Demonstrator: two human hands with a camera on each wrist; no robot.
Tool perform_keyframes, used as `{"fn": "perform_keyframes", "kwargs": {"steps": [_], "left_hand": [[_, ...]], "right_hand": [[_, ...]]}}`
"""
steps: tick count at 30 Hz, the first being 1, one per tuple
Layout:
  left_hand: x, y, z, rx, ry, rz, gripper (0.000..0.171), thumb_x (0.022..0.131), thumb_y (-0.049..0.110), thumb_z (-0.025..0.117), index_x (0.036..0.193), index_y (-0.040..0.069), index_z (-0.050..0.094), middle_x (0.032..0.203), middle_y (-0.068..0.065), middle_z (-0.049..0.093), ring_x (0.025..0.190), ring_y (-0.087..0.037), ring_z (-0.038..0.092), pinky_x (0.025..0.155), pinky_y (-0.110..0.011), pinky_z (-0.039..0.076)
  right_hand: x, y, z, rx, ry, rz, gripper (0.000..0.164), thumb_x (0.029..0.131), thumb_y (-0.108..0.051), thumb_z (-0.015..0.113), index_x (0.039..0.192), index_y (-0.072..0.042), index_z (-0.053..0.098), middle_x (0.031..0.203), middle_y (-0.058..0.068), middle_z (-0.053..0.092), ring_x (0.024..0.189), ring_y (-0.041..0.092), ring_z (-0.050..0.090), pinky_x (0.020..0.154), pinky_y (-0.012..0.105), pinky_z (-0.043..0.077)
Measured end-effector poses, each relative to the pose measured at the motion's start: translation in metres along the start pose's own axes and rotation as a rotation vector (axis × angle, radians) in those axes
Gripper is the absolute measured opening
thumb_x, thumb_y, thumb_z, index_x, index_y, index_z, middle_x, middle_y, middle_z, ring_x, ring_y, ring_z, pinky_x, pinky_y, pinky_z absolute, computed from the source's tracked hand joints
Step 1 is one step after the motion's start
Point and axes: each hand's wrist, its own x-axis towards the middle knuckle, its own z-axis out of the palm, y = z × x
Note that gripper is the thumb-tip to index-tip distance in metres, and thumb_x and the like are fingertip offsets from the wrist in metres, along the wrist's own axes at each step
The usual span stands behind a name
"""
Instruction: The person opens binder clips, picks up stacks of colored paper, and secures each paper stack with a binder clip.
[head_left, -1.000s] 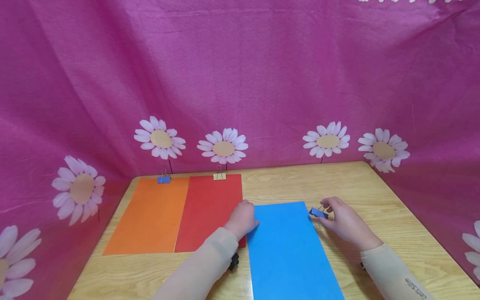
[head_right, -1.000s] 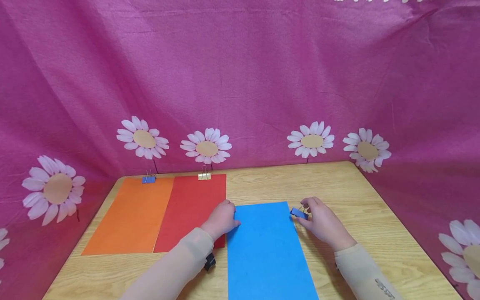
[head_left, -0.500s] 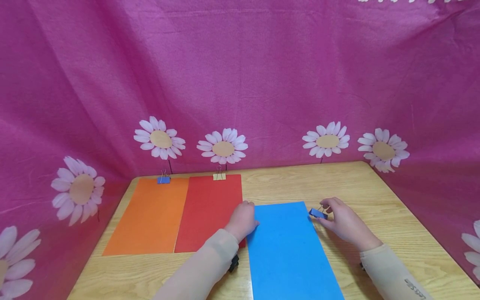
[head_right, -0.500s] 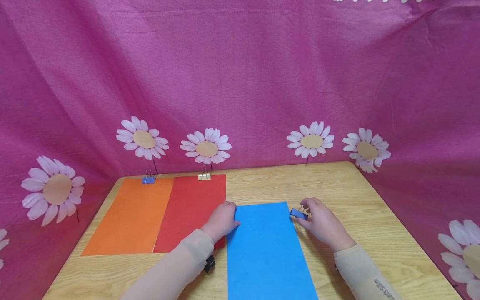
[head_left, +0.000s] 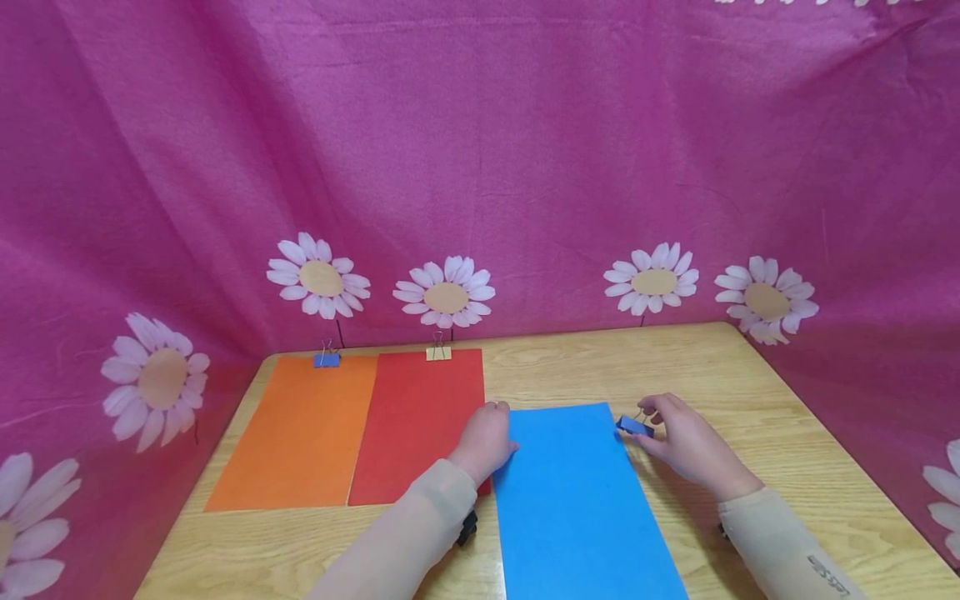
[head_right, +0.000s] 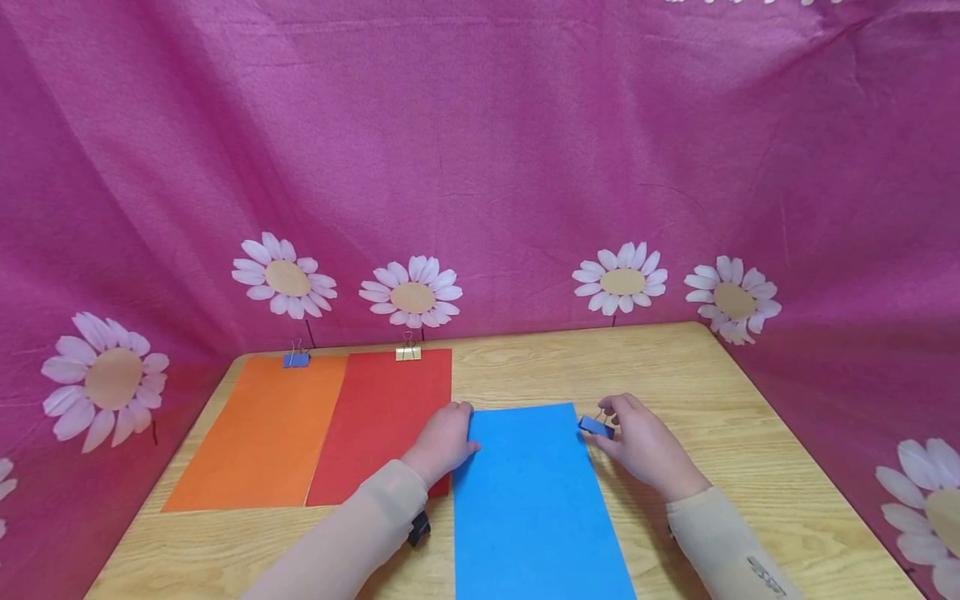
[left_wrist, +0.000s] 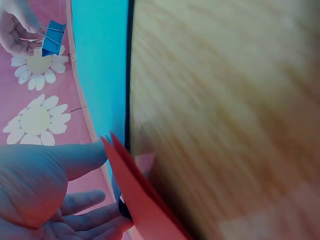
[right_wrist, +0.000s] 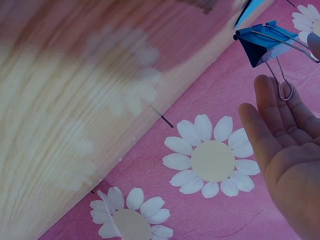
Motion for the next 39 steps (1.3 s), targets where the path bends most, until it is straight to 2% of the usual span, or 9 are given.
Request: {"fn": "perform_keyframes", "kwargs": {"steps": [13, 27, 35, 39], "left_hand": [[-0.0037, -0.0002, -0.0014, -0.017, 0.0, 0.002, 0.062, 0.091, 0.023, 0.08, 0.139, -0.005, 0.052, 0.13, -0.02, 0.061, 0.117, -0.031, 0.059, 0.103, -0.039, 0.054], [-0.0033, -0.0016, -0.0024, -0.006, -0.001, 0.025, 0.065, 0.092, 0.024, 0.079, 0.141, -0.006, 0.05, 0.134, -0.021, 0.057, 0.119, -0.031, 0.057, 0.104, -0.038, 0.053], [-0.0025, -0.0025, -0.0003, 0.002, -0.009, 0.029, 0.064, 0.093, 0.025, 0.078, 0.141, -0.006, 0.05, 0.132, -0.021, 0.057, 0.117, -0.03, 0.054, 0.102, -0.037, 0.054], [-0.0018, -0.0028, 0.0006, 0.042, 0.007, 0.039, 0.061, 0.092, 0.027, 0.079, 0.138, -0.005, 0.053, 0.127, -0.018, 0.059, 0.112, -0.029, 0.049, 0.097, -0.038, 0.051]], "right_hand": [[0.0002, -0.0029, 0.0014, 0.011, -0.014, 0.013, 0.051, 0.09, -0.023, 0.08, 0.13, 0.002, 0.06, 0.116, 0.015, 0.066, 0.106, 0.034, 0.067, 0.089, 0.054, 0.058], [0.0005, 0.0009, 0.0049, 0.005, -0.012, 0.001, 0.049, 0.092, -0.021, 0.079, 0.13, 0.003, 0.06, 0.117, 0.017, 0.065, 0.105, 0.033, 0.066, 0.088, 0.053, 0.058], [0.0009, 0.0, 0.0033, 0.004, -0.012, 0.005, 0.05, 0.092, -0.022, 0.079, 0.13, 0.003, 0.06, 0.117, 0.016, 0.066, 0.105, 0.033, 0.067, 0.088, 0.053, 0.058], [0.0, -0.0009, 0.0025, 0.004, -0.014, 0.011, 0.05, 0.091, -0.022, 0.08, 0.13, 0.003, 0.06, 0.117, 0.016, 0.066, 0.104, 0.032, 0.067, 0.088, 0.052, 0.058]]}}
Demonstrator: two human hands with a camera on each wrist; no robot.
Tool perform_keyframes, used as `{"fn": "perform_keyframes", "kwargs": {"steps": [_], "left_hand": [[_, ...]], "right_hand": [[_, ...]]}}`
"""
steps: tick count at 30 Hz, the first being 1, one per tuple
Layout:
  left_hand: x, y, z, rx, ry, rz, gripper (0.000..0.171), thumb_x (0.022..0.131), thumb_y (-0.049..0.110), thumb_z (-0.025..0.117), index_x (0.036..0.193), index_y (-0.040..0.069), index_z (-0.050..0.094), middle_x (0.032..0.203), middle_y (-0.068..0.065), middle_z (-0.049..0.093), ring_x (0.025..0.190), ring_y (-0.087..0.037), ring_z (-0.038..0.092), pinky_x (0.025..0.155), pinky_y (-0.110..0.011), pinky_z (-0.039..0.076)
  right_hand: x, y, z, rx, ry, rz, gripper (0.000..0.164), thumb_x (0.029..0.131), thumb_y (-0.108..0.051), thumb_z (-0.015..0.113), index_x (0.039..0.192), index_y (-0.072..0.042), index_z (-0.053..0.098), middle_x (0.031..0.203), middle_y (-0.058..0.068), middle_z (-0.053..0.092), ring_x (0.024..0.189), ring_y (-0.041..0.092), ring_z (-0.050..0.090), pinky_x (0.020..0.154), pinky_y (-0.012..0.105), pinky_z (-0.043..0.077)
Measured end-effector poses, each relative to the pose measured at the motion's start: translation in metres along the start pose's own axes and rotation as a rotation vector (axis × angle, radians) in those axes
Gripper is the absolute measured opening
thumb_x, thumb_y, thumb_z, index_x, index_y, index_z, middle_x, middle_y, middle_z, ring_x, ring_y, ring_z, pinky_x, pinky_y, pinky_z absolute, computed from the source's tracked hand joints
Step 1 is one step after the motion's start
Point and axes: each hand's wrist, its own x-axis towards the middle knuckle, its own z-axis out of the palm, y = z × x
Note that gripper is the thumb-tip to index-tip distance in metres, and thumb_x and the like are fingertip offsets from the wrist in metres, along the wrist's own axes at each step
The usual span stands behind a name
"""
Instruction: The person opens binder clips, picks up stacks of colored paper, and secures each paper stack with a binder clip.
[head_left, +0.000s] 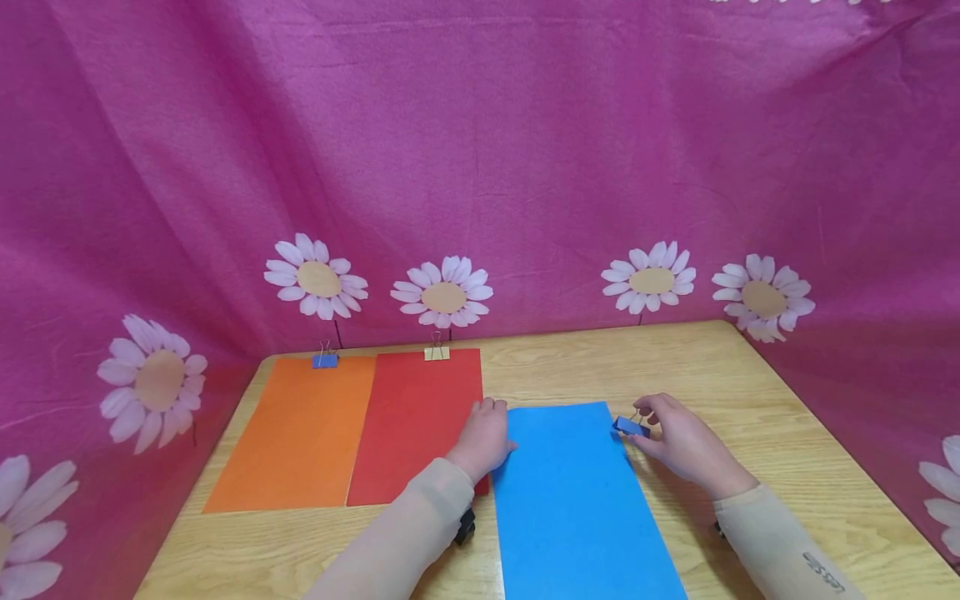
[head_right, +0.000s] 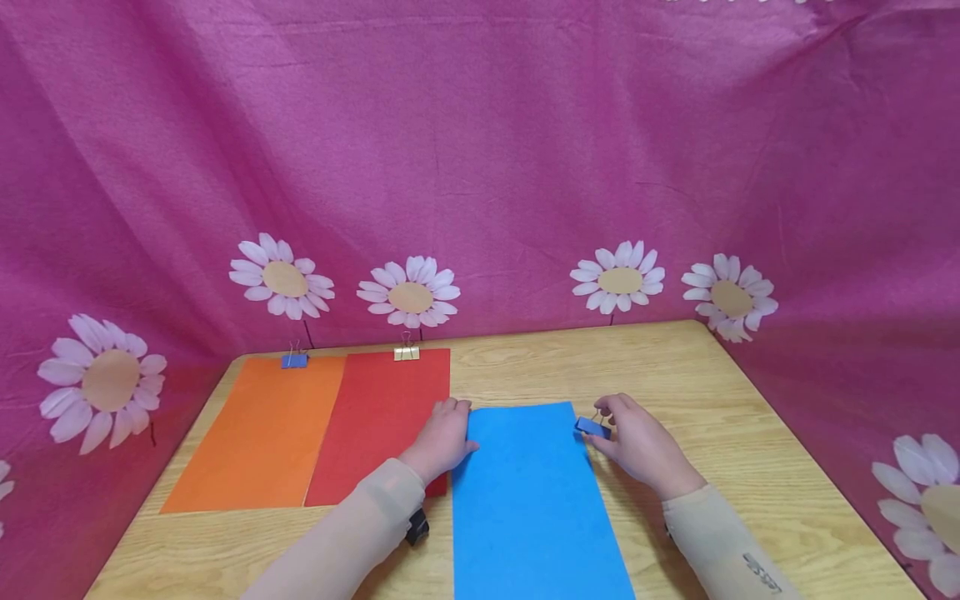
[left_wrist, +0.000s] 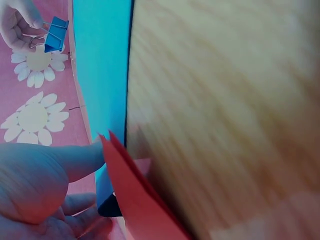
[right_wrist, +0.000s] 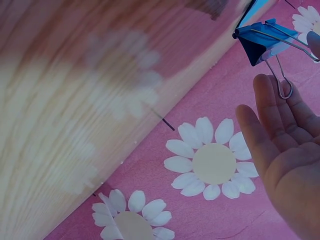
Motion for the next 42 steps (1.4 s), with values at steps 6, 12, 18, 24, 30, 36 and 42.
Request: {"fn": "perform_keyframes", "kwargs": {"steps": [6, 12, 18, 24, 30, 36, 42], "left_hand": [[-0.0005, 0.0026, -0.0031, 0.014, 0.002, -0.025, 0.062, 0.091, 0.029, 0.08, 0.136, -0.004, 0.055, 0.129, -0.018, 0.059, 0.11, -0.032, 0.049, 0.091, -0.042, 0.05], [-0.0011, 0.0031, -0.0015, -0.038, -0.013, -0.042, 0.062, 0.092, 0.026, 0.08, 0.138, -0.004, 0.053, 0.13, -0.019, 0.057, 0.106, -0.03, 0.059, 0.098, -0.041, 0.054], [-0.0004, 0.0024, 0.0014, -0.173, -0.022, -0.077, 0.061, 0.092, 0.019, 0.079, 0.14, -0.006, 0.051, 0.13, -0.021, 0.053, 0.103, -0.03, 0.06, 0.096, -0.04, 0.056], [0.0014, 0.0009, 0.0042, -0.274, -0.028, -0.123, 0.069, 0.092, 0.014, 0.078, 0.148, -0.006, 0.043, 0.139, -0.025, 0.045, 0.109, -0.033, 0.06, 0.096, -0.042, 0.056], [0.0021, 0.0005, 0.0038, -0.334, -0.032, -0.149, 0.077, 0.092, 0.013, 0.078, 0.153, -0.006, 0.035, 0.144, -0.027, 0.039, 0.112, -0.035, 0.059, 0.097, -0.044, 0.056], [0.0038, -0.0014, 0.0043, -0.342, -0.029, -0.148, 0.08, 0.091, 0.014, 0.08, 0.153, -0.007, 0.035, 0.145, -0.023, 0.036, 0.107, -0.032, 0.061, 0.093, -0.04, 0.058], [0.0041, -0.0034, 0.0026, -0.361, -0.029, -0.133, 0.079, 0.089, 0.015, 0.082, 0.15, -0.006, 0.037, 0.142, -0.02, 0.035, 0.088, -0.026, 0.064, 0.081, -0.035, 0.059]], "right_hand": [[-0.0006, 0.0003, -0.0008, 0.006, -0.004, 0.0, 0.05, 0.092, -0.023, 0.079, 0.13, 0.003, 0.06, 0.117, 0.017, 0.066, 0.104, 0.033, 0.067, 0.088, 0.053, 0.058], [-0.0015, 0.0009, -0.0013, 0.008, -0.006, 0.004, 0.05, 0.091, -0.023, 0.079, 0.13, 0.002, 0.06, 0.117, 0.016, 0.066, 0.104, 0.033, 0.067, 0.089, 0.053, 0.058], [-0.0023, 0.0018, -0.0011, 0.004, -0.008, 0.013, 0.05, 0.091, -0.022, 0.08, 0.13, 0.002, 0.06, 0.116, 0.016, 0.066, 0.105, 0.033, 0.067, 0.089, 0.053, 0.058], [-0.0033, 0.0008, -0.0015, 0.006, -0.016, 0.018, 0.051, 0.091, -0.023, 0.08, 0.131, 0.002, 0.059, 0.116, 0.015, 0.066, 0.105, 0.033, 0.067, 0.089, 0.053, 0.058], [-0.0039, 0.0008, -0.0015, 0.007, -0.017, 0.019, 0.051, 0.092, -0.023, 0.079, 0.132, 0.002, 0.059, 0.117, 0.016, 0.066, 0.104, 0.033, 0.067, 0.089, 0.053, 0.058], [-0.0031, 0.0016, -0.0006, 0.002, -0.005, 0.013, 0.051, 0.092, -0.023, 0.079, 0.131, 0.002, 0.059, 0.118, 0.017, 0.066, 0.104, 0.033, 0.067, 0.089, 0.054, 0.058], [-0.0022, 0.0027, 0.0011, 0.004, -0.007, 0.011, 0.049, 0.092, -0.022, 0.079, 0.131, 0.001, 0.059, 0.117, 0.017, 0.066, 0.104, 0.033, 0.067, 0.089, 0.054, 0.058]]}}
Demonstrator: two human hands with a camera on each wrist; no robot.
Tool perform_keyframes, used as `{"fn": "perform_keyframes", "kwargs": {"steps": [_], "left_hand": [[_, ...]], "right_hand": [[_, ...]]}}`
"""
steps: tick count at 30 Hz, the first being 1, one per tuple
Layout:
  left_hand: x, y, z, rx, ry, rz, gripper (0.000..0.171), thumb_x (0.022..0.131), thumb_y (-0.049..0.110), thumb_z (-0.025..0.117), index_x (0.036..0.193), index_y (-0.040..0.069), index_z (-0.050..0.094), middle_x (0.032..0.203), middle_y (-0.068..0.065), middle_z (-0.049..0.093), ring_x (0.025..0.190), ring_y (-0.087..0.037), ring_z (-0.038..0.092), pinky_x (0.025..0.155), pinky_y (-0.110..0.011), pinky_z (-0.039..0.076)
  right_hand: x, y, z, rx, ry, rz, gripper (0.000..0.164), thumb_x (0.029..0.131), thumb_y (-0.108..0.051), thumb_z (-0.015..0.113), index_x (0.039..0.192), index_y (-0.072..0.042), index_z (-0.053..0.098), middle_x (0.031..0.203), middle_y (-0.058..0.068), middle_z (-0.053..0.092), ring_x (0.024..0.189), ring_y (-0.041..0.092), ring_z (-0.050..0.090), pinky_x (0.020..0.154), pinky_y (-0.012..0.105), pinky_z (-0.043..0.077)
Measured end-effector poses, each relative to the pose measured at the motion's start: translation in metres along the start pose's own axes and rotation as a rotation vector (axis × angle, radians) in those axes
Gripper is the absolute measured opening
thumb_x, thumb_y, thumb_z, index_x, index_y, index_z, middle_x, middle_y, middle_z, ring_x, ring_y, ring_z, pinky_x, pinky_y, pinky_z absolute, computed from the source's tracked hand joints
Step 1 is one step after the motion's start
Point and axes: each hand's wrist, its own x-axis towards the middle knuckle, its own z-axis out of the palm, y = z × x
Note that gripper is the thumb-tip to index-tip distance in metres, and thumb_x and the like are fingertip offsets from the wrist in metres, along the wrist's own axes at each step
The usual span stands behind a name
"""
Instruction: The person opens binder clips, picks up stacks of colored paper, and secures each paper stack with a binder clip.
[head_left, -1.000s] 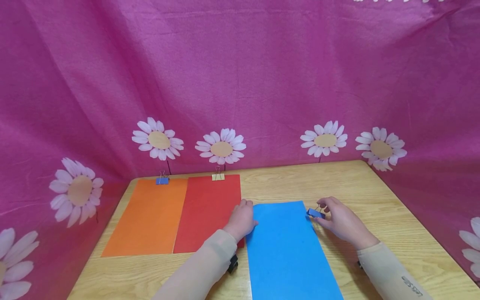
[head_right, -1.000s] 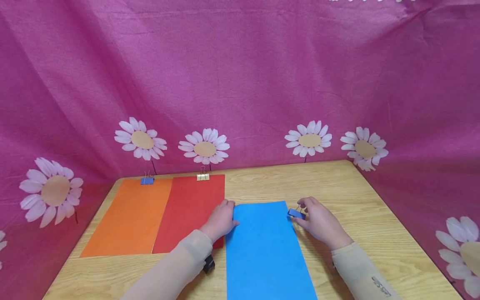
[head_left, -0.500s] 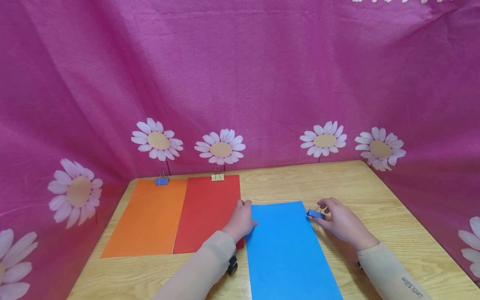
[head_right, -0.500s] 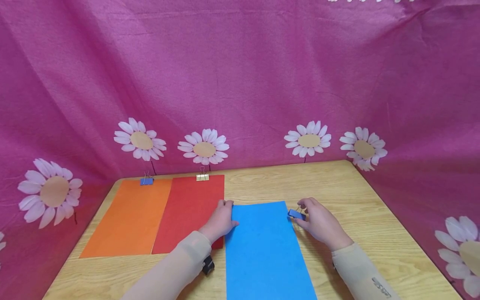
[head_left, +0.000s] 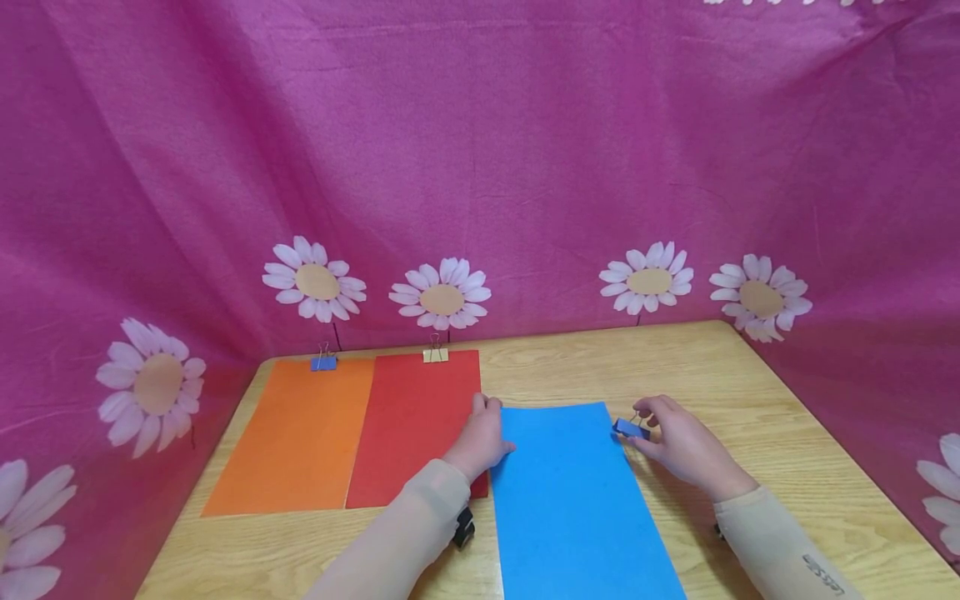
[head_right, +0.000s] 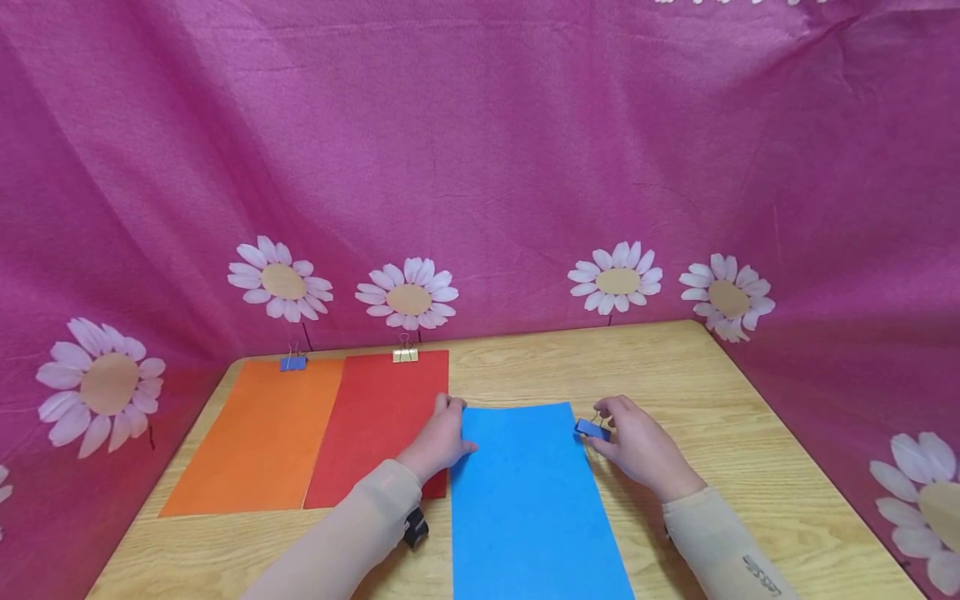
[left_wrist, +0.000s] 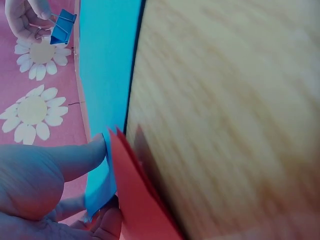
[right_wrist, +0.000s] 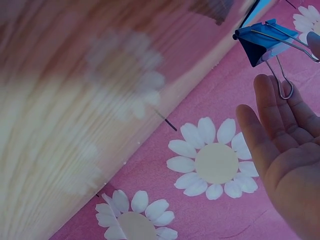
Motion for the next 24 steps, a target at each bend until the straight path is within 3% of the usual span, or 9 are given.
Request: {"fn": "perform_keyframes", "kwargs": {"steps": [5, 9, 14, 24], "left_hand": [[0.0, 0.0, -0.001, -0.002, 0.0, 0.015, 0.076, 0.089, 0.015, 0.082, 0.148, 0.002, 0.037, 0.139, -0.019, 0.038, 0.082, -0.024, 0.063, 0.078, -0.034, 0.059], [-0.001, -0.001, -0.001, 0.017, 0.003, 0.034, 0.072, 0.089, 0.016, 0.082, 0.144, 0.005, 0.038, 0.133, -0.02, 0.045, 0.091, -0.026, 0.062, 0.083, -0.037, 0.059], [-0.001, -0.001, 0.0, 0.033, 0.013, 0.052, 0.068, 0.087, 0.016, 0.083, 0.138, 0.005, 0.039, 0.128, -0.02, 0.051, 0.105, -0.03, 0.059, 0.089, -0.041, 0.058], [-0.005, -0.001, -0.002, 0.065, 0.015, 0.059, 0.065, 0.087, 0.018, 0.084, 0.139, 0.002, 0.047, 0.126, -0.019, 0.056, 0.112, -0.031, 0.059, 0.094, -0.042, 0.057]], "right_hand": [[0.0, -0.001, 0.0, 0.002, 0.0, -0.004, 0.049, 0.092, -0.022, 0.078, 0.13, 0.002, 0.059, 0.117, 0.016, 0.067, 0.105, 0.033, 0.067, 0.089, 0.054, 0.058], [0.0, -0.003, 0.0, 0.011, 0.008, -0.008, 0.049, 0.092, -0.022, 0.079, 0.13, 0.002, 0.059, 0.117, 0.016, 0.066, 0.105, 0.033, 0.067, 0.09, 0.054, 0.058], [0.002, -0.007, 0.002, 0.02, 0.026, -0.02, 0.05, 0.09, -0.019, 0.081, 0.129, 0.002, 0.058, 0.116, 0.016, 0.064, 0.106, 0.033, 0.065, 0.093, 0.055, 0.057], [0.006, -0.019, 0.009, 0.056, 0.04, -0.057, 0.05, 0.089, -0.012, 0.08, 0.131, 0.002, 0.056, 0.121, 0.018, 0.063, 0.109, 0.034, 0.064, 0.094, 0.053, 0.057]]}}
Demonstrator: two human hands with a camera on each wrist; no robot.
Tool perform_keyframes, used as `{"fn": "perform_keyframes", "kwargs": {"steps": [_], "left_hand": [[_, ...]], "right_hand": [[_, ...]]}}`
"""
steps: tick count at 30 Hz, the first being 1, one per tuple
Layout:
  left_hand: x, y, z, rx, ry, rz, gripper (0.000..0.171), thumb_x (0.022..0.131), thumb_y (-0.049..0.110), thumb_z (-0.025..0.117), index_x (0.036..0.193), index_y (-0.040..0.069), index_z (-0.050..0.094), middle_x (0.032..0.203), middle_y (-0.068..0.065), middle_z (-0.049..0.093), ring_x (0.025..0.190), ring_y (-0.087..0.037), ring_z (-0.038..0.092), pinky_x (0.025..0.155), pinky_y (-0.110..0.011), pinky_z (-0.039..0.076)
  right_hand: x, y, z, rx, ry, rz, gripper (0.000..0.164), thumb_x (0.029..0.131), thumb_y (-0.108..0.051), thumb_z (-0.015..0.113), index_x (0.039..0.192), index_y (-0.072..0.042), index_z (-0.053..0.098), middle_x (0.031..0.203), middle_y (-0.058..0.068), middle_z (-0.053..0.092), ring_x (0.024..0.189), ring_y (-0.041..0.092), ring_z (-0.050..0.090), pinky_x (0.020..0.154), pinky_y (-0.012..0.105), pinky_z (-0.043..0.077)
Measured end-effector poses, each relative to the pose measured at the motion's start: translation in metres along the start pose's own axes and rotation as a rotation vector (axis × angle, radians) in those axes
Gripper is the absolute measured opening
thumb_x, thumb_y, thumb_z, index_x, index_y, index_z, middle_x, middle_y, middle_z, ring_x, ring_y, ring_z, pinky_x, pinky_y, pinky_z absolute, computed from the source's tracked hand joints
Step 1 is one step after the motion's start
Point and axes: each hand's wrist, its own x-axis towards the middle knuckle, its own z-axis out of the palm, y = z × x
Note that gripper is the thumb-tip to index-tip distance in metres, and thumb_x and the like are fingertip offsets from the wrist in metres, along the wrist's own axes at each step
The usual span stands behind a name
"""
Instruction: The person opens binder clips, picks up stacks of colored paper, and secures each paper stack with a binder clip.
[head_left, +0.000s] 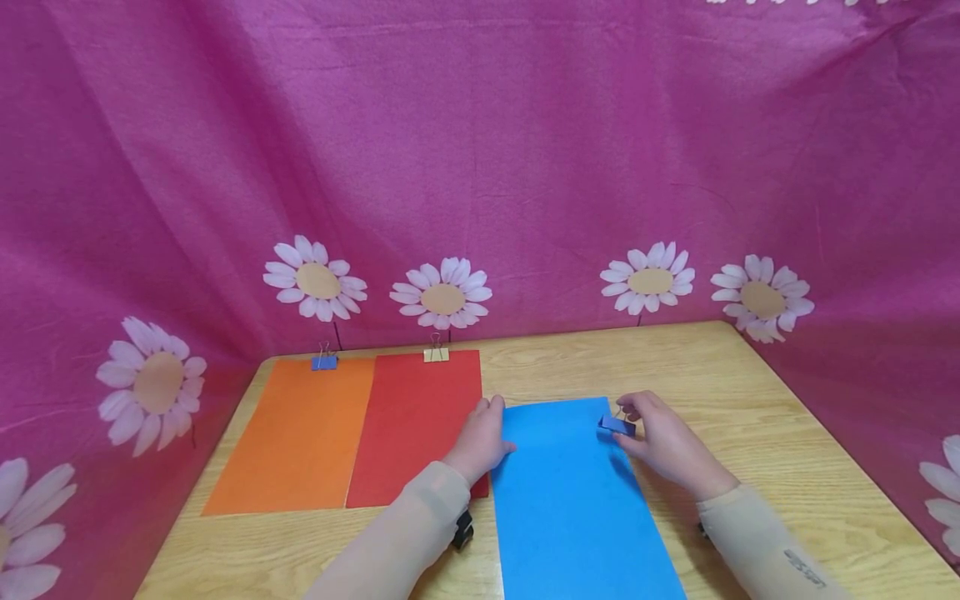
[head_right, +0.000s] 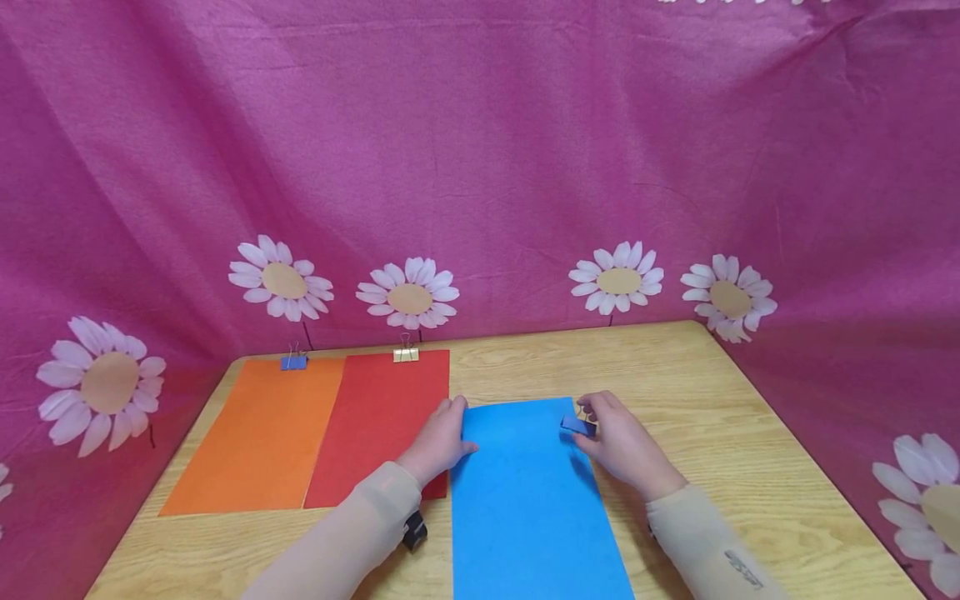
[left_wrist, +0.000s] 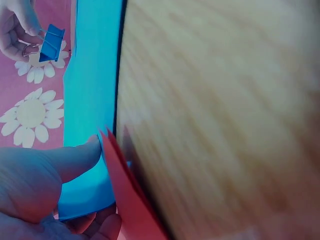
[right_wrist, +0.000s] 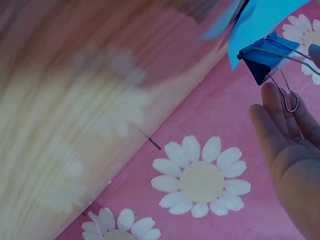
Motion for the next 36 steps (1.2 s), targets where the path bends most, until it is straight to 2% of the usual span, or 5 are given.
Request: {"fn": "perform_keyframes", "kwargs": {"steps": [7, 14, 22, 30, 36], "left_hand": [[0.001, -0.002, 0.0, 0.028, 0.005, 0.02, 0.061, 0.088, 0.02, 0.083, 0.136, 0.002, 0.049, 0.121, -0.017, 0.058, 0.106, -0.028, 0.06, 0.093, -0.04, 0.057], [0.002, -0.002, 0.001, 0.044, 0.005, 0.023, 0.06, 0.089, 0.021, 0.082, 0.136, 0.002, 0.05, 0.119, -0.015, 0.058, 0.105, -0.027, 0.06, 0.092, -0.039, 0.058], [0.0, -0.002, 0.001, 0.041, 0.009, 0.026, 0.059, 0.089, 0.02, 0.082, 0.136, 0.002, 0.051, 0.12, -0.016, 0.058, 0.106, -0.027, 0.06, 0.094, -0.039, 0.057], [-0.001, -0.001, 0.0, 0.029, 0.011, 0.024, 0.061, 0.089, 0.019, 0.082, 0.138, 0.001, 0.05, 0.123, -0.017, 0.058, 0.108, -0.029, 0.06, 0.096, -0.04, 0.057], [-0.001, 0.0, 0.0, 0.054, 0.015, 0.034, 0.063, 0.089, 0.018, 0.082, 0.141, 0.001, 0.05, 0.124, -0.018, 0.058, 0.108, -0.029, 0.061, 0.096, -0.04, 0.057]], "right_hand": [[0.005, -0.011, 0.007, 0.018, 0.011, -0.009, 0.052, 0.091, -0.011, 0.078, 0.135, 0.0, 0.053, 0.124, 0.017, 0.062, 0.115, 0.035, 0.064, 0.097, 0.052, 0.056], [0.011, -0.02, 0.008, 0.031, 0.014, -0.038, 0.061, 0.09, -0.01, 0.079, 0.141, 0.001, 0.049, 0.126, 0.017, 0.062, 0.117, 0.035, 0.064, 0.097, 0.051, 0.056], [0.024, -0.027, 0.004, 0.016, 0.014, -0.115, 0.053, 0.088, -0.01, 0.082, 0.133, 0.001, 0.056, 0.123, 0.015, 0.065, 0.114, 0.034, 0.065, 0.096, 0.05, 0.057], [0.04, -0.03, 0.003, -0.037, -0.025, -0.191, 0.052, 0.088, -0.009, 0.081, 0.134, 0.0, 0.057, 0.123, 0.015, 0.064, 0.114, 0.033, 0.067, 0.096, 0.049, 0.057], [0.05, -0.033, 0.003, -0.05, -0.055, -0.222, 0.051, 0.09, -0.013, 0.081, 0.133, -0.003, 0.057, 0.124, 0.014, 0.064, 0.114, 0.032, 0.066, 0.096, 0.049, 0.057]]}}
